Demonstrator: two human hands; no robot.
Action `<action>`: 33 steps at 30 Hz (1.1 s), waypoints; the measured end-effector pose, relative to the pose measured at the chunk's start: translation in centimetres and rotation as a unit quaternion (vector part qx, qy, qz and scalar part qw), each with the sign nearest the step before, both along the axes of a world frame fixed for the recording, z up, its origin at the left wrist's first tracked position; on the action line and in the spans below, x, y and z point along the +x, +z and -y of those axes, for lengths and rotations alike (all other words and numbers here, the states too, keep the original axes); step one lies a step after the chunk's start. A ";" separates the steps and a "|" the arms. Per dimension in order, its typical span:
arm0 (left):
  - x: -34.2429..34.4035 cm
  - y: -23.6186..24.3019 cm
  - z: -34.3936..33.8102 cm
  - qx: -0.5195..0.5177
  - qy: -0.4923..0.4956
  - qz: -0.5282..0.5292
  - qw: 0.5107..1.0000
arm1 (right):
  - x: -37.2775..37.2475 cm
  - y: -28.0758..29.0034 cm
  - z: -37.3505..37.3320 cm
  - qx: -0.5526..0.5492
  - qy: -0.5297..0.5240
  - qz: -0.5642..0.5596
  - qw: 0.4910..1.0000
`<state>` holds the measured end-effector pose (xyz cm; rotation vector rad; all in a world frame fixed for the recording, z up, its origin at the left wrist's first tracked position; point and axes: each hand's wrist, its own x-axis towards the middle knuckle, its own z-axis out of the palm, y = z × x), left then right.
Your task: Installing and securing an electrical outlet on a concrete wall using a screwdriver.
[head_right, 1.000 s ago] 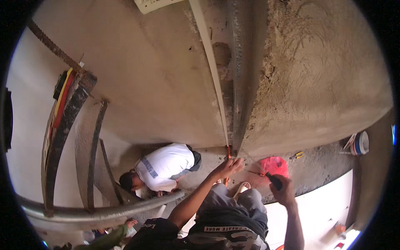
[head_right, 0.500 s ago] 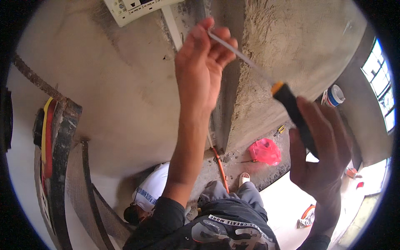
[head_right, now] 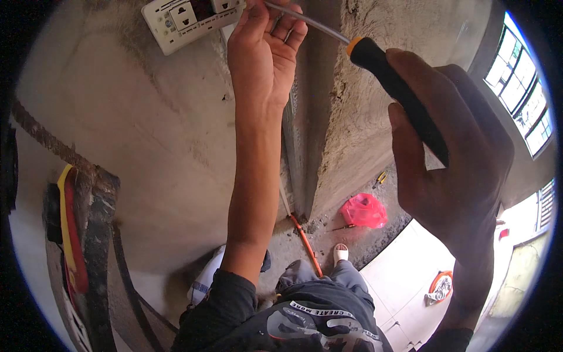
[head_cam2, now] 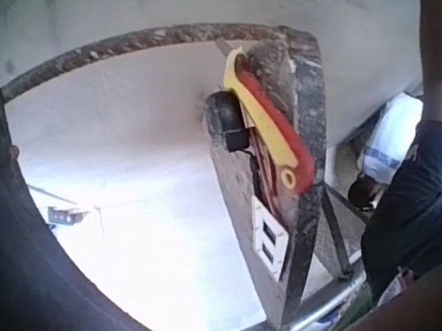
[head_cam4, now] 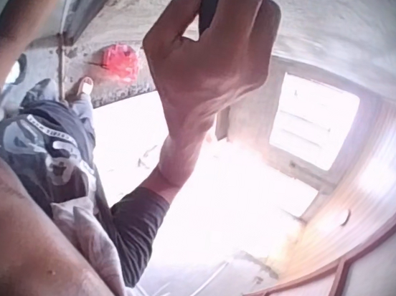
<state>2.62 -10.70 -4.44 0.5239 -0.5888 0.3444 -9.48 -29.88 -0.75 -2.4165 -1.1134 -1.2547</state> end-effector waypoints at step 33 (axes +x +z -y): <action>0.7 1.4 1.3 -0.089 0.028 0.045 0.995 | -0.6 3.0 -0.2 0.028 -0.110 -0.191 0.975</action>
